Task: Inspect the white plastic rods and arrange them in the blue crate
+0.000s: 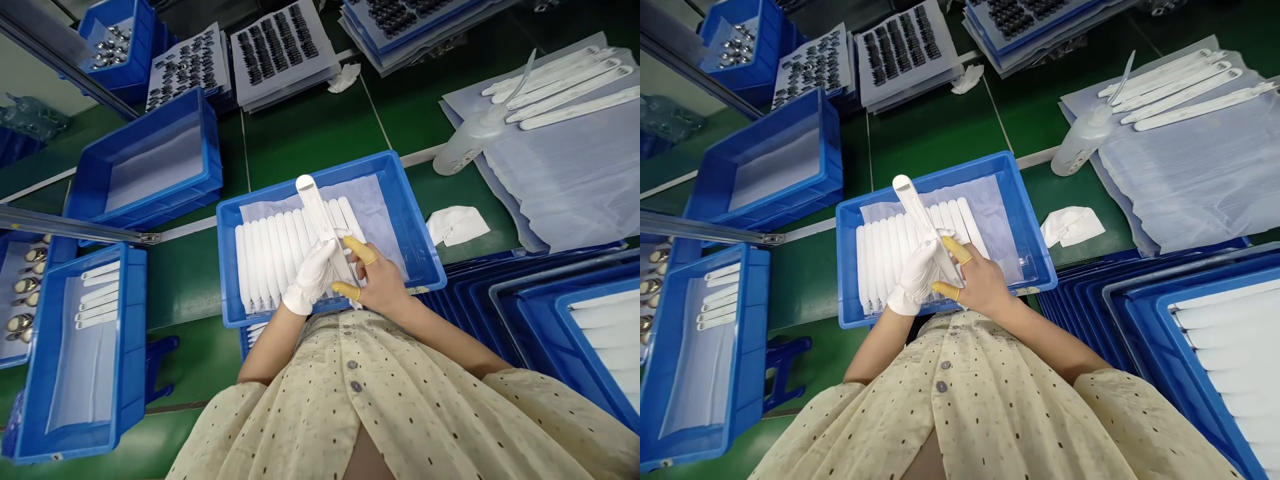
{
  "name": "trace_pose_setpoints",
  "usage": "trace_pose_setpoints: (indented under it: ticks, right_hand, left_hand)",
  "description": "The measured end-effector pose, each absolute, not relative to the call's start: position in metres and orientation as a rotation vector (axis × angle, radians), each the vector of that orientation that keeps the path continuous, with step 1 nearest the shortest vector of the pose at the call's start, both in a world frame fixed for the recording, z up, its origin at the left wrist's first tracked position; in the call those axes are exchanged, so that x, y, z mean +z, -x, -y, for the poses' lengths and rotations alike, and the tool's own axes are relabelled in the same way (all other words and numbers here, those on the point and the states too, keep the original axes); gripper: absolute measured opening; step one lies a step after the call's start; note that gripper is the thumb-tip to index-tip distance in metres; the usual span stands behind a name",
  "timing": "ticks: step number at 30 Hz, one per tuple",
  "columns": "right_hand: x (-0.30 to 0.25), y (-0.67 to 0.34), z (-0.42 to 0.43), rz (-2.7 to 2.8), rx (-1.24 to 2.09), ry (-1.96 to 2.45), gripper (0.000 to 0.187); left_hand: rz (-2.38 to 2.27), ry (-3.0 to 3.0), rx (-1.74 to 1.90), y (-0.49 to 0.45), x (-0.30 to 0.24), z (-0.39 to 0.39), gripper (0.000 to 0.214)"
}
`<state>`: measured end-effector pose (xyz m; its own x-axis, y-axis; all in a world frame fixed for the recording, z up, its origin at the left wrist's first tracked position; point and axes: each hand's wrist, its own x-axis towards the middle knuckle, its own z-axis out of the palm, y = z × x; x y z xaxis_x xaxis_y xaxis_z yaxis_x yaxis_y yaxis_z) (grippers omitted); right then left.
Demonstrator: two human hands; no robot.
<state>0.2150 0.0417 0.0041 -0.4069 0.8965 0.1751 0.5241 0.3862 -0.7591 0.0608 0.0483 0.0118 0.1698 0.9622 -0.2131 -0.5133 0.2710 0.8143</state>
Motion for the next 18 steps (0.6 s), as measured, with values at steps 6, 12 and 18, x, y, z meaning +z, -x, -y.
trace_pose_setpoints:
  ticks: [6, 12, 18]
  right_hand:
    - [-0.018, -0.243, -0.077, 2.105, 0.931, 1.452, 0.065]
    - [-0.047, -0.277, -0.127, 2.043, 0.996, 1.815, 0.072]
    - [-0.059, -0.252, -0.126, 2.207, 1.022, 1.919, 0.068]
  left_hand:
    - [-0.93, -0.983, 0.983, -0.072, -0.009, -0.063, 0.065]
    - [-1.377, -2.107, 0.316, -0.078, -0.061, -0.069, 0.079]
    - [-1.251, -2.302, 0.152, -0.065, -0.083, -0.069, 0.075]
